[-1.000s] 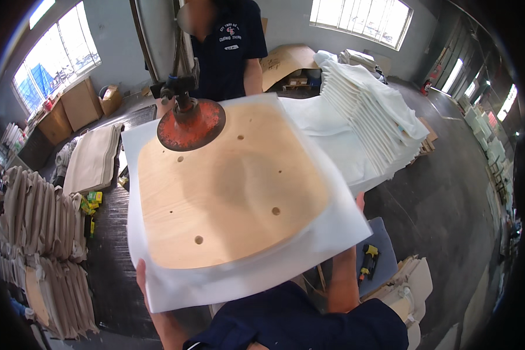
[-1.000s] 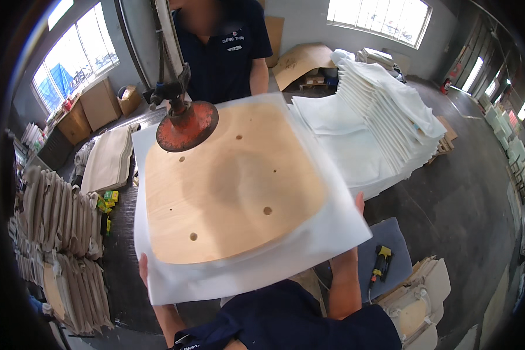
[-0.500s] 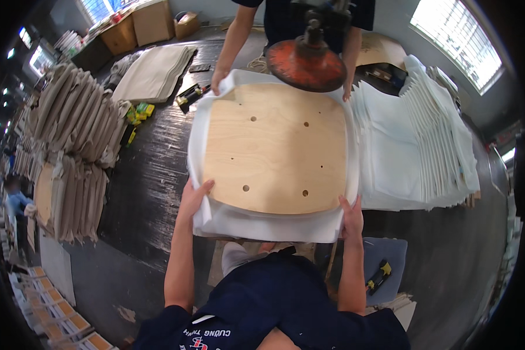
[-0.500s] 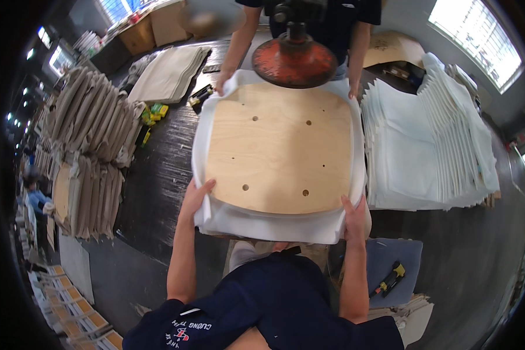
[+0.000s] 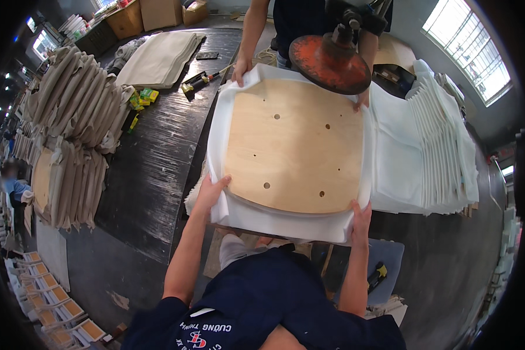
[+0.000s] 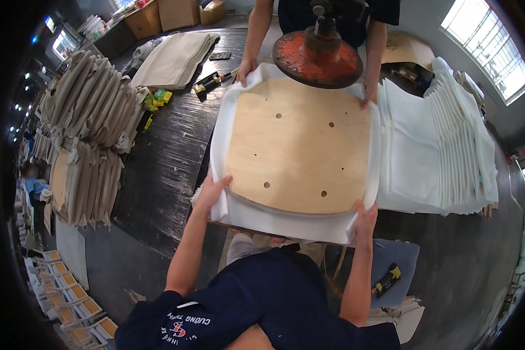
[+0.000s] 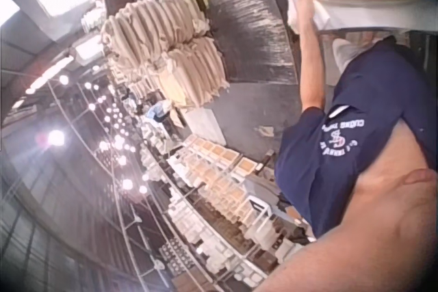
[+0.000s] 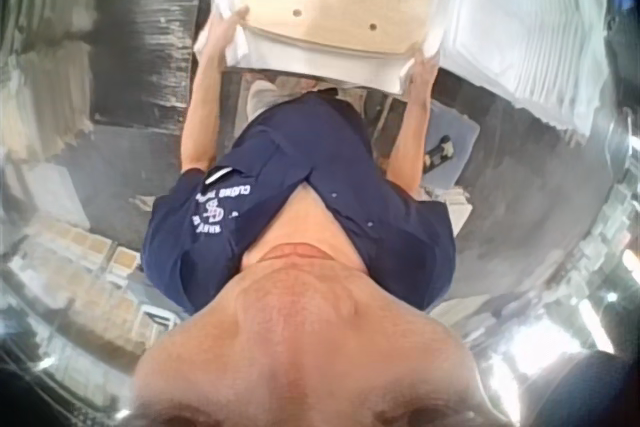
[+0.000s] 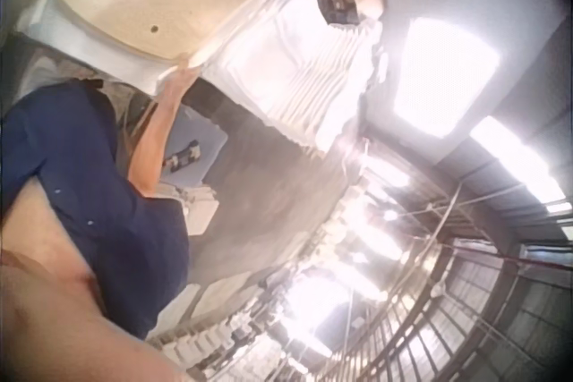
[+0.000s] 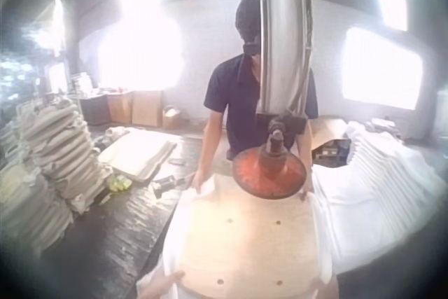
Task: The person staples fabric onto cushion frames using a pneumatic staple gun. They repeatedly pull fabric taut, staple edges, and stack finished cushions. A coworker assists by placing new fabric and frames on the workbench.
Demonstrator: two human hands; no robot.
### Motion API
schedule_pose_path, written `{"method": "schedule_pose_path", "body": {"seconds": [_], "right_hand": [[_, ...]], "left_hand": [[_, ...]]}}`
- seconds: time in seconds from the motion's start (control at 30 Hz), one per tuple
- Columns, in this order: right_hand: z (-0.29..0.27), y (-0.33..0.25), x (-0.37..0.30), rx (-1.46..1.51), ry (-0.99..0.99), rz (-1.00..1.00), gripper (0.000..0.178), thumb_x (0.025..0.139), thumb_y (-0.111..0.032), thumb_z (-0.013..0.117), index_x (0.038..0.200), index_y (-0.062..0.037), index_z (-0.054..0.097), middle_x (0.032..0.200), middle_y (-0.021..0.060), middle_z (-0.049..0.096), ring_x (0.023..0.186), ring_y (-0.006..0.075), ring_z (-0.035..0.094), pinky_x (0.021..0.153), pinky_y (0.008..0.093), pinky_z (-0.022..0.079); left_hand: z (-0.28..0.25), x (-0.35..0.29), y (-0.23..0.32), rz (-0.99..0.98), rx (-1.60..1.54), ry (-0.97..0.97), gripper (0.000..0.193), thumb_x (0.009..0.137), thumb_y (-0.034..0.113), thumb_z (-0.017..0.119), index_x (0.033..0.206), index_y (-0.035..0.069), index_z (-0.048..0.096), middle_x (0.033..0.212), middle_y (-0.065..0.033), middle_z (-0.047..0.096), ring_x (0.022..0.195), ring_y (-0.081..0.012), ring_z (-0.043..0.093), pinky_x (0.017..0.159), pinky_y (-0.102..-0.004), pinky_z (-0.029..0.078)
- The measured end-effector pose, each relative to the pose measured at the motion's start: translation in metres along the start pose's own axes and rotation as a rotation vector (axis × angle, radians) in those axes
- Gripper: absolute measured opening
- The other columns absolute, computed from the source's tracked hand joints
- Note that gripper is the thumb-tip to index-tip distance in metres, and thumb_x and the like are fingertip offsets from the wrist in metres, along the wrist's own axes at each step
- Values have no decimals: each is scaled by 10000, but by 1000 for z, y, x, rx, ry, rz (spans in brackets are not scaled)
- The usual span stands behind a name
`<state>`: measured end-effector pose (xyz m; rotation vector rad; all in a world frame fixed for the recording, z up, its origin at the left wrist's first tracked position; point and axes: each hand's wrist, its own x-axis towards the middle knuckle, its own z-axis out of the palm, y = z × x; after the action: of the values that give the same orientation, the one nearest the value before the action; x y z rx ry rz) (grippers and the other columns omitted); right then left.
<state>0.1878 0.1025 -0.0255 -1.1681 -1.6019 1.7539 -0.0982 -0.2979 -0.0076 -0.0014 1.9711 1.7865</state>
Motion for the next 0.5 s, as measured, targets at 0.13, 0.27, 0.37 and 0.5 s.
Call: {"method": "schedule_pose_path", "body": {"seconds": [0.13, 0.27, 0.37, 0.5], "right_hand": [[5, -4, 2, 55, -64, 36, 579, 1004, -82, 688, 1525, 26, 461, 1386, 147, 651, 1227, 241, 646, 1052, 378, 514], [9, -9, -10, 92, -51, 79, 591, 987, -86, 711, 1512, 28, 465, 1375, 158, 652, 1214, 247, 649, 1041, 378, 520], [8, 5, -12, 88, -45, 73, 595, 980, -87, 717, 1508, 26, 465, 1363, 166, 654, 1198, 249, 650, 1028, 380, 525], [13, 7, -9, 43, -71, 64, 607, 987, -61, 703, 1524, 21, 431, 1370, 174, 651, 1187, 262, 672, 1014, 391, 557]], "left_hand": [[-2, 13, -7, -27, 44, -5, 490, 1010, 156, 731, 1447, -24, 600, 1293, -132, 735, 1165, -201, 686, 1023, -369, 527], [-8, 10, 1, 38, 119, 8, 480, 1009, 158, 733, 1431, -28, 603, 1304, -136, 732, 1176, -205, 686, 1020, -375, 531], [-8, 6, 18, -17, 69, -27, 485, 1007, 155, 730, 1437, -28, 597, 1307, -137, 730, 1179, -210, 684, 1023, -377, 530], [-11, 13, 11, -19, 179, 1, 530, 1014, 216, 722, 1465, -22, 579, 1330, -169, 726, 1204, -261, 692, 1030, -399, 529]]}}
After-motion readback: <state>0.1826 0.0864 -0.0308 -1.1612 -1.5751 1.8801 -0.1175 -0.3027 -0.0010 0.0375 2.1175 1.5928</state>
